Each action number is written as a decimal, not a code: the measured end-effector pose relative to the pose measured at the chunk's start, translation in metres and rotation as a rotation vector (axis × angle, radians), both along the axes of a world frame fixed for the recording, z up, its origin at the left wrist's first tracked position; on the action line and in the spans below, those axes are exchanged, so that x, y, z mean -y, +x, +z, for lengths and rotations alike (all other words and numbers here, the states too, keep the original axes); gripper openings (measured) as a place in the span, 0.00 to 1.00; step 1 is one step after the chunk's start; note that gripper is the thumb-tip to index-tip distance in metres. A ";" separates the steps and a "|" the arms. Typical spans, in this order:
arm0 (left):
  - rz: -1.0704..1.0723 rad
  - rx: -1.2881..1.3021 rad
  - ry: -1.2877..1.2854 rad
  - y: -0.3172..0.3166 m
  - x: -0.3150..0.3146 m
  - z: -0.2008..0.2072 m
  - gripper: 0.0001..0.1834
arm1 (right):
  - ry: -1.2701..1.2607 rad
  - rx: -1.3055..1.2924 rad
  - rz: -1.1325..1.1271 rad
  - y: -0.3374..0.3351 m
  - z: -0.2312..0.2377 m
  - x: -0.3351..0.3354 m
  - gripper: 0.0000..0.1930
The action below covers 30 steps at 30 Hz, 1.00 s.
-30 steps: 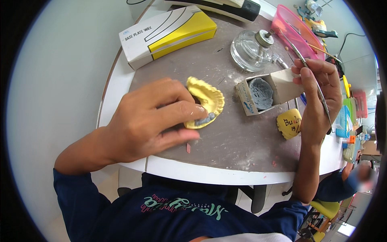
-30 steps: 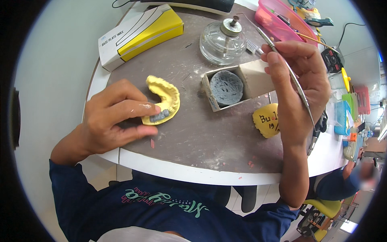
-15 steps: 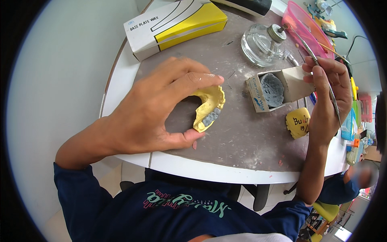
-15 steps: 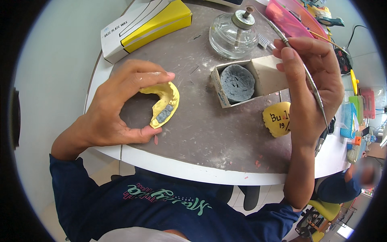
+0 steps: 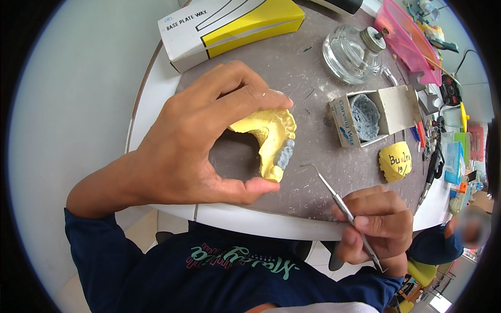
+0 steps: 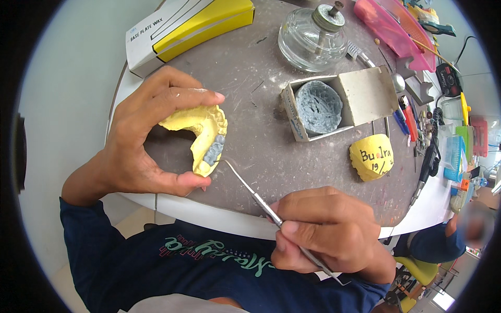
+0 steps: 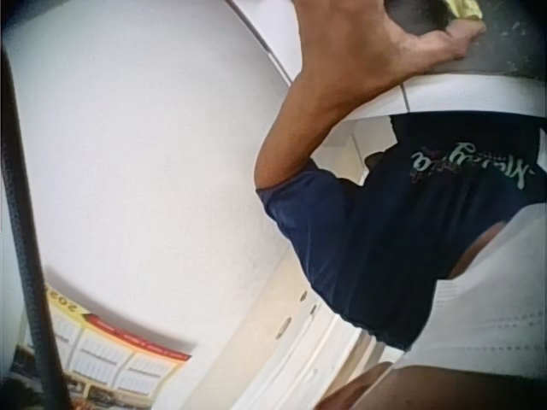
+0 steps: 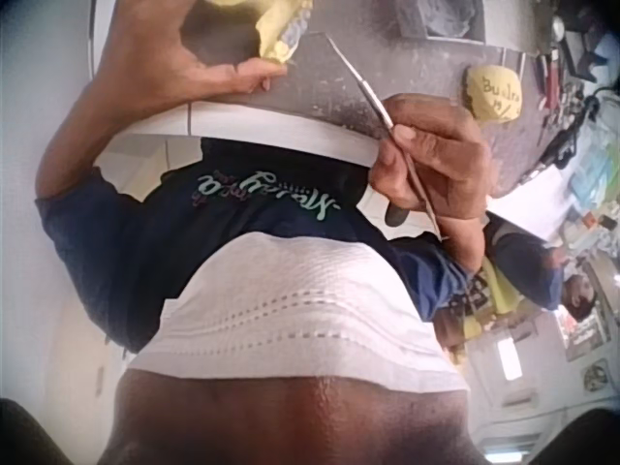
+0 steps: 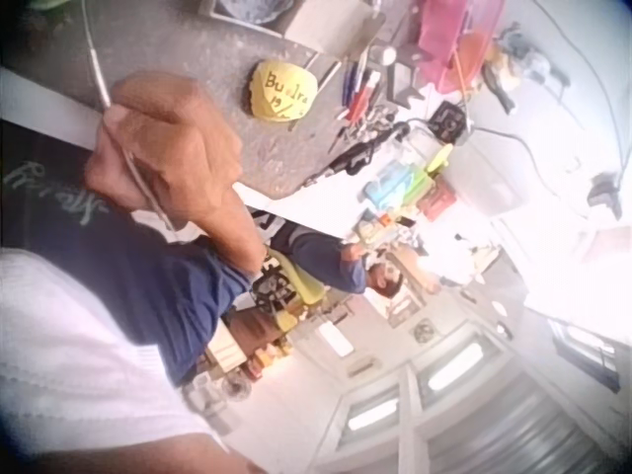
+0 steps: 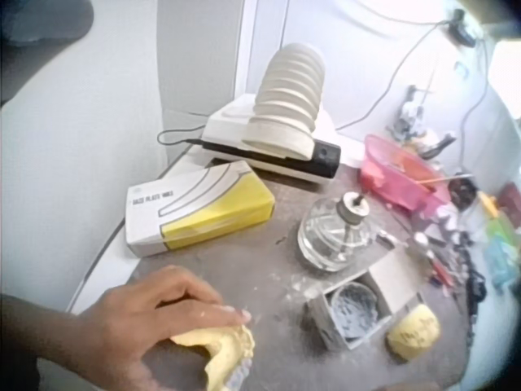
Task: The person uses a metal carving tool to shape and smooth a yellow wax dental mold held in their left hand. They repeatedly scrape and refine the surface of the wax, occasionally rotating the mold to access different angles. The person also briefly handles a second yellow wax mold to compare or inspect it.
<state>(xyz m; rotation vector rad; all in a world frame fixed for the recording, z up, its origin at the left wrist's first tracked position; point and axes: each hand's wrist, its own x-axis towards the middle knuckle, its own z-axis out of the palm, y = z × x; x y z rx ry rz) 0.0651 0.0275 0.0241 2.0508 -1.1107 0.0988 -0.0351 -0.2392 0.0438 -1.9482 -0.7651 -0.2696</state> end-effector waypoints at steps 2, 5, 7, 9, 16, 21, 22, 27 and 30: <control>0.010 -0.006 -0.001 0.000 0.000 -0.001 0.41 | -0.019 0.023 -0.015 0.000 -0.006 -0.002 0.18; 0.013 -0.006 -0.001 0.002 0.000 -0.001 0.41 | -0.073 0.069 -0.037 0.003 -0.006 -0.006 0.17; 0.008 0.006 -0.008 0.003 0.000 -0.001 0.41 | -0.105 0.080 -0.045 0.005 -0.003 -0.008 0.17; 0.007 0.013 -0.009 0.003 -0.001 0.000 0.40 | -0.125 0.068 -0.045 0.007 -0.001 -0.009 0.17; 0.001 0.026 -0.010 0.005 -0.002 0.001 0.40 | -0.129 0.051 -0.055 0.009 0.000 -0.012 0.16; -0.001 0.017 -0.016 0.005 -0.002 -0.001 0.41 | -0.136 0.048 -0.069 0.009 -0.001 -0.013 0.16; -0.003 0.021 -0.017 0.005 -0.002 -0.001 0.41 | -0.137 0.053 -0.071 0.009 -0.001 -0.013 0.16; -0.007 0.024 -0.011 0.005 -0.001 -0.001 0.41 | -0.133 0.068 -0.079 0.009 -0.002 -0.012 0.16; -0.004 0.022 -0.005 0.006 -0.002 0.000 0.40 | -0.136 0.060 -0.070 0.010 -0.001 -0.012 0.16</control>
